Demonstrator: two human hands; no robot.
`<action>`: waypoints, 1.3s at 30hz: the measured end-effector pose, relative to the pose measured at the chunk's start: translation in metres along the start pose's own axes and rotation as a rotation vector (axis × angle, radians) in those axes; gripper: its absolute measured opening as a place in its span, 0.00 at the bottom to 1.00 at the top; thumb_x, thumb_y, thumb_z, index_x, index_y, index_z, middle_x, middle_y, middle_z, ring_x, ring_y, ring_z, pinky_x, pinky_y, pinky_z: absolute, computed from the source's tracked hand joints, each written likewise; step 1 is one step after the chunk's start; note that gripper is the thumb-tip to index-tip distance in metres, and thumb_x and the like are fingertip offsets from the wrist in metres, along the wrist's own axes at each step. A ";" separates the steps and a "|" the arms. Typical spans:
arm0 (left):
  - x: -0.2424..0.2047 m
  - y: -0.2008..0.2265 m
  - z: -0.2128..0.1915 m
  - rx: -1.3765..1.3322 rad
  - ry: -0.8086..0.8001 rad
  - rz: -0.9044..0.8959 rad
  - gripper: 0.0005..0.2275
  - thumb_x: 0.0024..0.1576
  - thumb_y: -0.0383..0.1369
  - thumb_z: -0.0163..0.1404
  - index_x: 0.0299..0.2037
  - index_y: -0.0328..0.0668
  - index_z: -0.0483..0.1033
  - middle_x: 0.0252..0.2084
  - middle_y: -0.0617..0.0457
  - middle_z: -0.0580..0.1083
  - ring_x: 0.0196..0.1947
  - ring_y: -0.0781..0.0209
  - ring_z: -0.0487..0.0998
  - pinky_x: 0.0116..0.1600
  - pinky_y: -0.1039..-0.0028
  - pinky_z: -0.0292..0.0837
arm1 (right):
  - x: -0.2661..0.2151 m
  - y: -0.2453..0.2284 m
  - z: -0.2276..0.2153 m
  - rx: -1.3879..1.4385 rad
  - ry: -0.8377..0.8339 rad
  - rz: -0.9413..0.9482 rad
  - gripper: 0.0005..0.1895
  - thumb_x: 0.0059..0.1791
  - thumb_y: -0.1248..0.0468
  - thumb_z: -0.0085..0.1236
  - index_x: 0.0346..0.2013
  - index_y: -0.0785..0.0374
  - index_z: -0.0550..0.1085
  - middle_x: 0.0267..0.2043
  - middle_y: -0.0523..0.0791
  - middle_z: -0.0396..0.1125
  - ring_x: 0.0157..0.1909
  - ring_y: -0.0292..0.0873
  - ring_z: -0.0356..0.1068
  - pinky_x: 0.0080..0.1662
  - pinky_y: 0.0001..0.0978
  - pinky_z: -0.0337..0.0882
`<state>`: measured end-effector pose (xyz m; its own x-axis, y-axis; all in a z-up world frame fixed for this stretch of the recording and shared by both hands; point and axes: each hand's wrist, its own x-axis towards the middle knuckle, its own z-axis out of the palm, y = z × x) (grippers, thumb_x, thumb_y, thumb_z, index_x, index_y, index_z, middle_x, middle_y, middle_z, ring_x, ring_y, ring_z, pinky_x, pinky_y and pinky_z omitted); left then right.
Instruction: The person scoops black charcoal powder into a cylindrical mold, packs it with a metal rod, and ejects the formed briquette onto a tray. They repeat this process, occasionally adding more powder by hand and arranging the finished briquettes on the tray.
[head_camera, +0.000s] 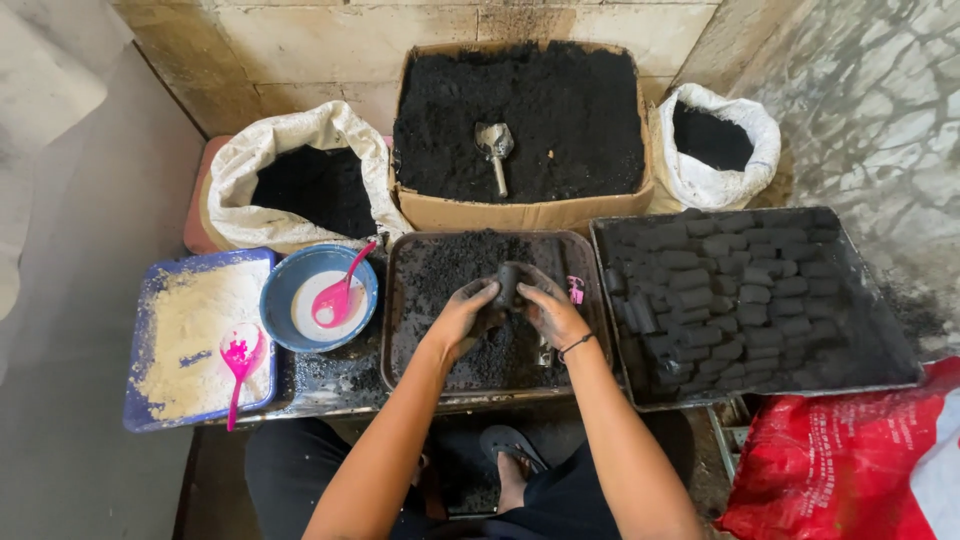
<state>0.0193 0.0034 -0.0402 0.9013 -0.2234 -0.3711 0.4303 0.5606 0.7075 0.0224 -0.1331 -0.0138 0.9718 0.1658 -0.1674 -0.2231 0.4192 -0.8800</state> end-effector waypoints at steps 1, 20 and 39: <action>-0.002 0.004 0.003 0.000 0.000 0.001 0.23 0.47 0.36 0.55 0.50 0.29 0.65 0.41 0.34 0.69 0.40 0.42 0.73 0.45 0.58 0.70 | 0.000 -0.002 0.000 0.000 -0.001 -0.001 0.23 0.41 0.67 0.53 0.51 0.64 0.64 0.45 0.47 0.65 0.45 0.41 0.66 0.44 0.28 0.68; -0.018 0.020 0.022 0.170 0.139 0.013 0.37 0.43 0.35 0.61 0.59 0.27 0.52 0.58 0.33 0.55 0.59 0.38 0.56 0.56 0.56 0.59 | 0.012 0.033 -0.030 -0.617 0.087 -0.240 0.14 0.39 0.62 0.61 0.37 0.61 0.74 0.31 0.46 0.69 0.36 0.38 0.68 0.42 0.31 0.67; 0.004 0.016 0.015 0.178 0.149 -0.128 0.26 0.43 0.40 0.59 0.47 0.31 0.69 0.41 0.36 0.70 0.36 0.45 0.75 0.40 0.63 0.72 | 0.004 0.009 -0.026 -0.944 -0.077 -0.576 0.43 0.29 0.60 0.69 0.55 0.64 0.60 0.53 0.53 0.58 0.55 0.52 0.59 0.56 0.43 0.57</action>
<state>0.0311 -0.0002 -0.0213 0.8272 -0.1563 -0.5398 0.5544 0.3835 0.7386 0.0267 -0.1516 -0.0333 0.8972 0.2337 0.3748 0.4397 -0.3915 -0.8084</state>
